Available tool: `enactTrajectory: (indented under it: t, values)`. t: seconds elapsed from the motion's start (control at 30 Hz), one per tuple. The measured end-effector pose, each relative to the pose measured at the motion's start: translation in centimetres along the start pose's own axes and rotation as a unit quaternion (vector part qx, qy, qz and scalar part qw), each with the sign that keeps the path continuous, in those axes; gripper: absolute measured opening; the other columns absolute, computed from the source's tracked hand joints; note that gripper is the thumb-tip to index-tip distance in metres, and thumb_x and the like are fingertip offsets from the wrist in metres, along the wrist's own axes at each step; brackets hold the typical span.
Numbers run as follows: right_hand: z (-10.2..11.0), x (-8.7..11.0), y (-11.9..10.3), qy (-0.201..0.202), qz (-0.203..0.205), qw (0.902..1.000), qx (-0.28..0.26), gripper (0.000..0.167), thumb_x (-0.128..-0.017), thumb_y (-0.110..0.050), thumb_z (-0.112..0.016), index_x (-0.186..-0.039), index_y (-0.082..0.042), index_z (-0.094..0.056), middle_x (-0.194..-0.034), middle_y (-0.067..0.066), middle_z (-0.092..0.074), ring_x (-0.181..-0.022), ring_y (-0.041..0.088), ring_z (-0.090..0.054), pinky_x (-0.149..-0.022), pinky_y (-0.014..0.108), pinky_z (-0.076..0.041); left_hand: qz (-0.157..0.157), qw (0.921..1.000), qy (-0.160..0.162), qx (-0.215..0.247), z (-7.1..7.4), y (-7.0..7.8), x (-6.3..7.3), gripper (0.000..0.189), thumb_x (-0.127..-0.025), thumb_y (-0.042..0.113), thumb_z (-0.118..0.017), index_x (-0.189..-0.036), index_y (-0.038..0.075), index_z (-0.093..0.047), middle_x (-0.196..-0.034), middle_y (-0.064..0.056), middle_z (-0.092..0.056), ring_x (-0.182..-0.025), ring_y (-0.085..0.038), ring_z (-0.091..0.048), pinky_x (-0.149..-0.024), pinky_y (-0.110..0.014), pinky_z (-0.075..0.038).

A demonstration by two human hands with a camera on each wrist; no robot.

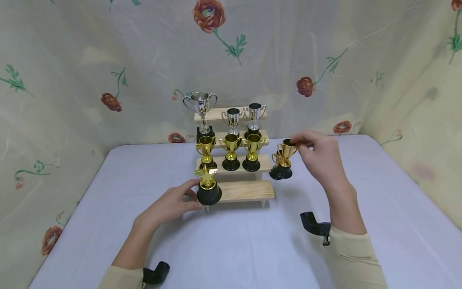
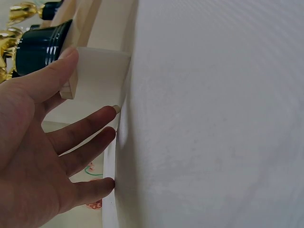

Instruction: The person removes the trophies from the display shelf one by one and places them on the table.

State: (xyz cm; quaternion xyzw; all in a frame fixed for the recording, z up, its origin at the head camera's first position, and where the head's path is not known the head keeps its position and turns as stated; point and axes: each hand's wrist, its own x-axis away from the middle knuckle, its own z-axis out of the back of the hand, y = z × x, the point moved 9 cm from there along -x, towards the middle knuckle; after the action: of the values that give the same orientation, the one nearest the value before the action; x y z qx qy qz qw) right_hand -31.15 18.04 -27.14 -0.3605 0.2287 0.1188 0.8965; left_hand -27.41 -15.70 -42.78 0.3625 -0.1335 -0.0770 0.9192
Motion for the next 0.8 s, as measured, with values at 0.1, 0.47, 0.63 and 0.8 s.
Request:
enactTrajectory:
  t: [0.1,0.47,0.63,0.8]
  values:
    - [0.1,-0.1,0.3,0.013,-0.002,0.9999,0.003,0.026,-0.094,0.002,-0.051,-0.097,-0.006,-0.076,-0.099,0.013,-0.075,-0.088,0.023,-0.066,-0.074,0.027,-0.046,0.003,1.0000,0.000,-0.001,0.0,0.0,0.0,0.070,-0.086,0.033,-0.076,-0.147,0.035,-0.043,-0.111,-0.003,-0.070,-0.093,-0.019,-0.062,-0.070,-0.032,-0.050]
    - [0.3,-0.3,1.6,0.031,-0.021,0.9993,0.012,0.027,-0.094,0.002,-0.050,-0.096,-0.005,-0.076,-0.098,0.014,-0.075,-0.085,0.024,-0.065,-0.070,0.025,-0.043,0.003,1.0000,0.002,-0.004,0.0,0.0,0.0,0.070,-0.086,0.034,-0.076,-0.148,0.034,-0.043,-0.111,-0.003,-0.070,-0.095,-0.019,-0.062,-0.070,-0.032,-0.050]
    - [0.7,-0.3,2.7,0.038,-0.041,0.9981,0.025,0.028,-0.094,0.001,-0.049,-0.096,-0.006,-0.076,-0.097,0.015,-0.075,-0.082,0.024,-0.063,-0.067,0.024,-0.041,0.005,1.0000,0.000,-0.005,-0.1,0.0,0.0,0.071,-0.086,0.034,-0.076,-0.148,0.034,-0.042,-0.112,-0.003,-0.070,-0.096,-0.019,-0.062,-0.070,-0.032,-0.050]
    - [0.8,-0.3,3.5,0.037,-0.061,0.9969,0.033,0.027,-0.095,-0.002,-0.049,-0.097,-0.006,-0.076,-0.099,0.016,-0.074,-0.081,0.026,-0.060,-0.067,0.027,-0.041,0.009,1.0000,0.000,-0.004,0.0,0.1,0.0,0.071,-0.086,0.035,-0.076,-0.148,0.033,-0.042,-0.112,-0.003,-0.069,-0.097,-0.019,-0.062,-0.071,-0.032,-0.050]
